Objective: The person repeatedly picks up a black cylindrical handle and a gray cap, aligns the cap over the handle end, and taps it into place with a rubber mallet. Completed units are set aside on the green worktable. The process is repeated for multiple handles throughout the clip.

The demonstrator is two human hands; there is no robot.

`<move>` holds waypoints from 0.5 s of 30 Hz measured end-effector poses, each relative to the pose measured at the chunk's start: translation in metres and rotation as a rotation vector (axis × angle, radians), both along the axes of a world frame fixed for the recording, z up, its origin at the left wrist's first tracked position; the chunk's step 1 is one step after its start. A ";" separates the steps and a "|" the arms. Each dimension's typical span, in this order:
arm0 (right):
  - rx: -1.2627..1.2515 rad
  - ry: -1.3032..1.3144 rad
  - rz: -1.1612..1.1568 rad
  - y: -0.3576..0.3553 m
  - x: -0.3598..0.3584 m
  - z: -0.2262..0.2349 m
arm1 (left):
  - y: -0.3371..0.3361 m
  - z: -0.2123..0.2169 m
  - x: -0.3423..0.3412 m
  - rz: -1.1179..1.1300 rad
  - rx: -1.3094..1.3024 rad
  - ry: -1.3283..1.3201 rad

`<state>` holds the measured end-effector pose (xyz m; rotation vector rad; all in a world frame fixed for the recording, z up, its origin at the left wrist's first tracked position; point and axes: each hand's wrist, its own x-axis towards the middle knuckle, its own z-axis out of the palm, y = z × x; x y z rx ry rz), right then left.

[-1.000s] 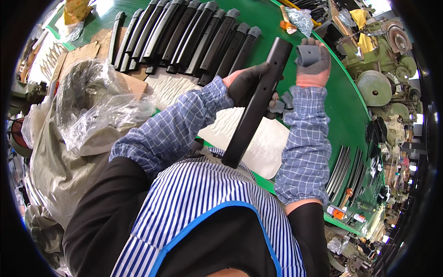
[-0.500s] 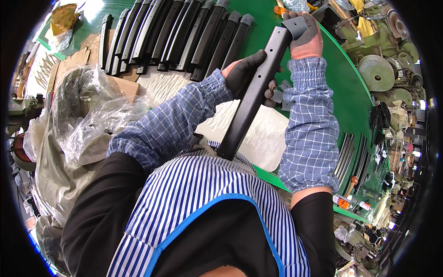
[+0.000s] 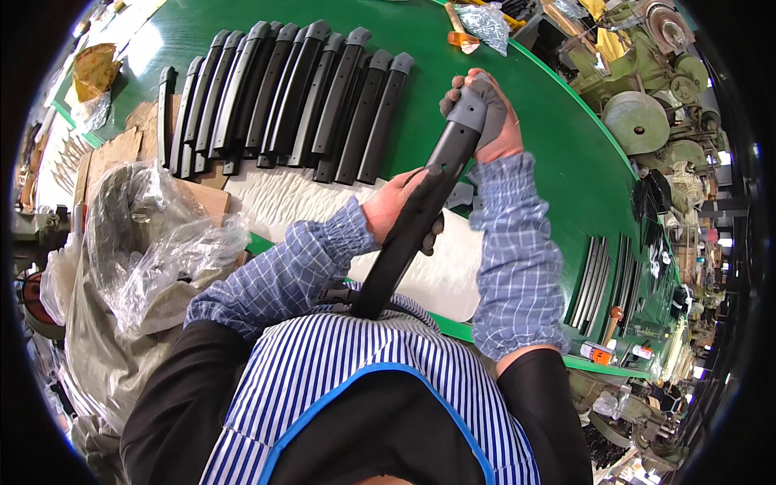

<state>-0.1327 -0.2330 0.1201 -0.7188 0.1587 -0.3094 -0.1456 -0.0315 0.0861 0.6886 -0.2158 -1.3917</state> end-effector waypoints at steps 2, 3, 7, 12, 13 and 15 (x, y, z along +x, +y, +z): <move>0.017 -0.006 -0.109 0.005 -0.010 -0.004 | 0.001 -0.003 -0.002 -0.001 0.016 -0.024; -0.016 -0.002 -0.101 0.006 -0.015 -0.005 | 0.002 -0.005 -0.004 0.006 0.019 -0.026; -0.096 0.051 -0.132 0.010 -0.025 -0.013 | 0.004 -0.013 -0.005 -0.016 0.091 0.047; -0.220 0.108 -0.374 0.012 -0.024 -0.041 | -0.031 -0.049 0.025 -0.031 0.029 -0.080; -0.366 0.296 -0.481 0.010 -0.033 -0.054 | -0.048 -0.063 0.035 0.102 0.080 -0.564; -0.480 0.449 -0.636 -0.006 -0.065 -0.084 | -0.090 -0.099 0.065 0.195 0.277 -0.548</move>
